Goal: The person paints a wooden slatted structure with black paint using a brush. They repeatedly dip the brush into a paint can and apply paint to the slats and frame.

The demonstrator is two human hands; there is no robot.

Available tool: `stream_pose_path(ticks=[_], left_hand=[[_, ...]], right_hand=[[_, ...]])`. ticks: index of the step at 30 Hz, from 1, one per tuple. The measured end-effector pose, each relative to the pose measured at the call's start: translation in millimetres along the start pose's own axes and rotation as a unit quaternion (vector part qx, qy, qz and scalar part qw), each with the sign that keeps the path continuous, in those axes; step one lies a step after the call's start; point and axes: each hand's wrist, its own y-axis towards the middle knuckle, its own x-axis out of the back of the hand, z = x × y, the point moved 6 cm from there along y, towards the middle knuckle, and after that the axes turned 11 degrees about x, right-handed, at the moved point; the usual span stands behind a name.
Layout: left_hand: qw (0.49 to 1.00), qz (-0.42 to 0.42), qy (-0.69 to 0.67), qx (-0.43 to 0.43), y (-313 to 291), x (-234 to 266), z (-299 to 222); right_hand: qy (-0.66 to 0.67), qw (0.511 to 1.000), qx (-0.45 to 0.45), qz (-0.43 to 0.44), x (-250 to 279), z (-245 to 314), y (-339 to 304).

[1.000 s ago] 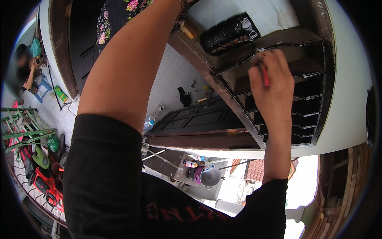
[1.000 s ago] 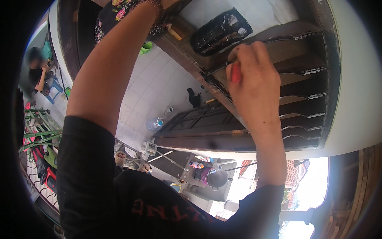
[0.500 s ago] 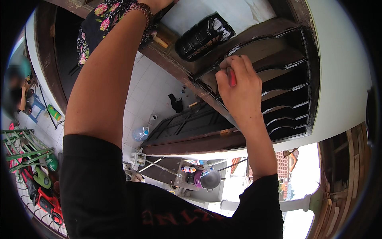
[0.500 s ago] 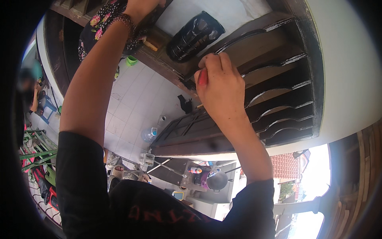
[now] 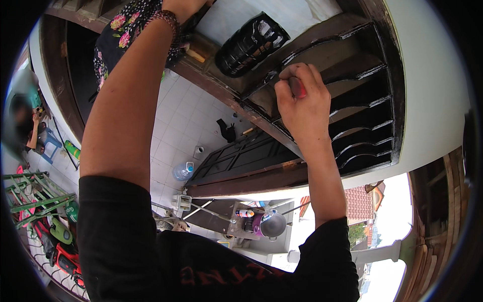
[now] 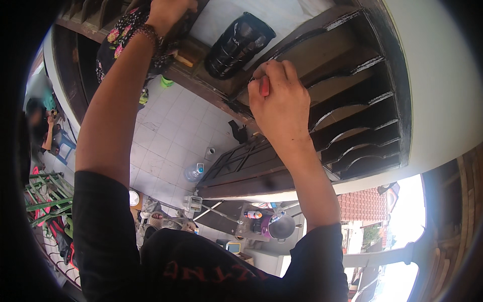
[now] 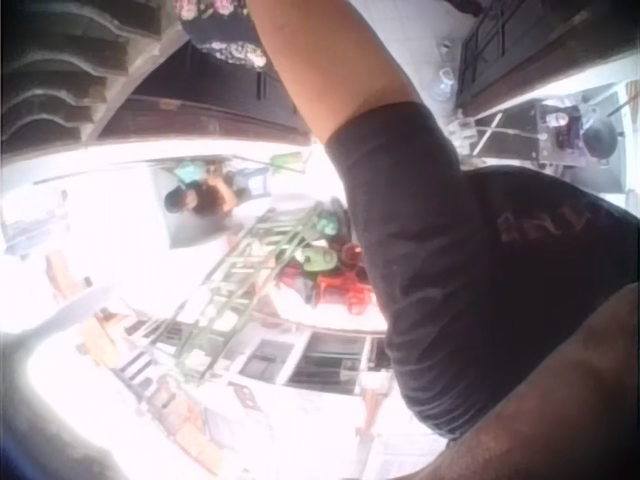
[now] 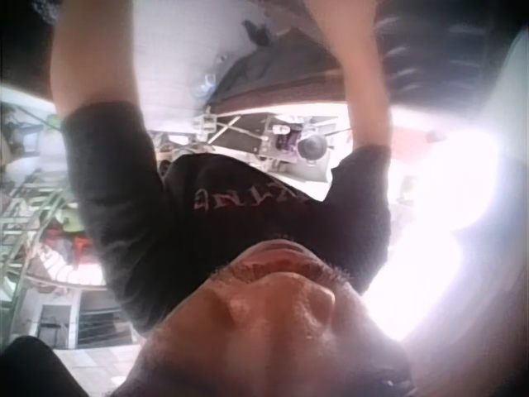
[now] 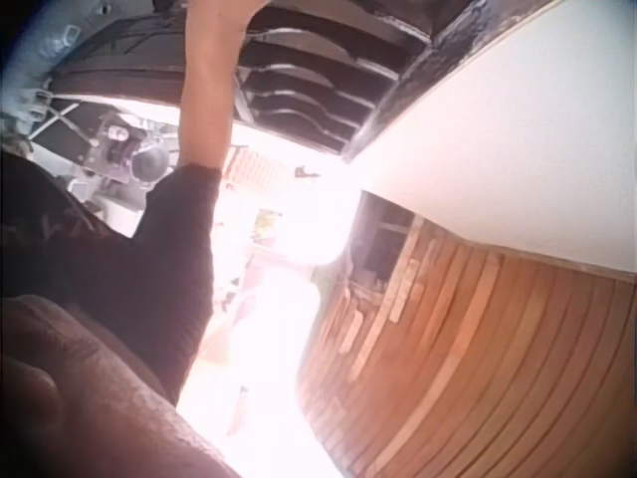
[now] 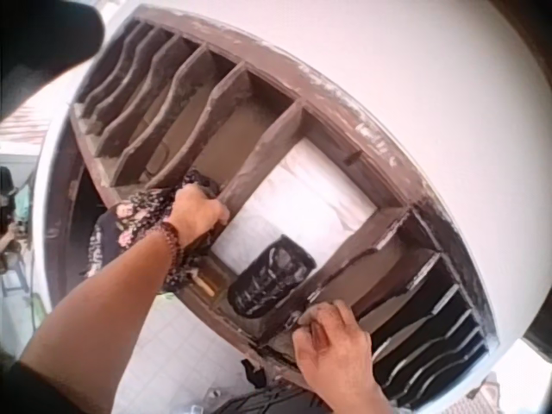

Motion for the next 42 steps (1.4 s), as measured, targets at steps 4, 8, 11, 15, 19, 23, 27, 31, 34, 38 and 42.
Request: stream_pose_path(ticks=[4,8,11,15,19,23,27,31,34,38,42], left_hand=[[0.998,0.042,0.002,0.042,8.6,-7.8,5.9],[0.989,0.144,0.044,0.008,27.8,-30.7,23.3],[0.991,0.122,0.051,-0.009,33.1,-26.0,24.3],[0.992,0.108,0.068,-0.009,23.8,-19.8,16.3],[0.995,0.095,0.025,0.0,28.9,-11.4,18.0],[0.993,0.116,0.017,0.012,28.9,-29.8,20.2],[0.994,0.103,0.03,0.02,28.0,-23.5,16.6],[0.993,0.115,0.011,0.018,15.0,-26.3,6.4],[0.992,0.125,0.024,0.008,27.0,-32.6,7.0],[0.989,0.147,0.015,-0.002,34.7,-31.1,12.5],[0.98,0.197,0.04,0.014,58.1,-34.6,21.4]], right_hand=[[-0.118,0.984,0.135,-0.003,-4.3,31.9,-16.0],[0.004,0.952,0.138,0.274,-64.8,43.8,-76.2],[0.04,0.982,0.09,0.16,-42.6,36.0,-58.4],[0.034,0.999,0.017,-0.029,7.0,-7.0,-34.7],[0.129,0.982,0.042,-0.135,24.2,0.5,-58.7],[0.309,0.945,-0.096,-0.05,-1.7,3.1,-150.4],[0.309,0.904,-0.295,0.035,-55.3,4.6,-299.7],[0.178,0.774,-0.523,0.309,-127.3,26.1,-587.9],[0.086,0.557,-0.668,0.486,-98.9,98.2,-844.4],[0.143,0.301,-0.823,0.46,24.3,199.7,-985.4],[0.194,0.295,-0.873,0.337,6.4,209.9,-952.8]])
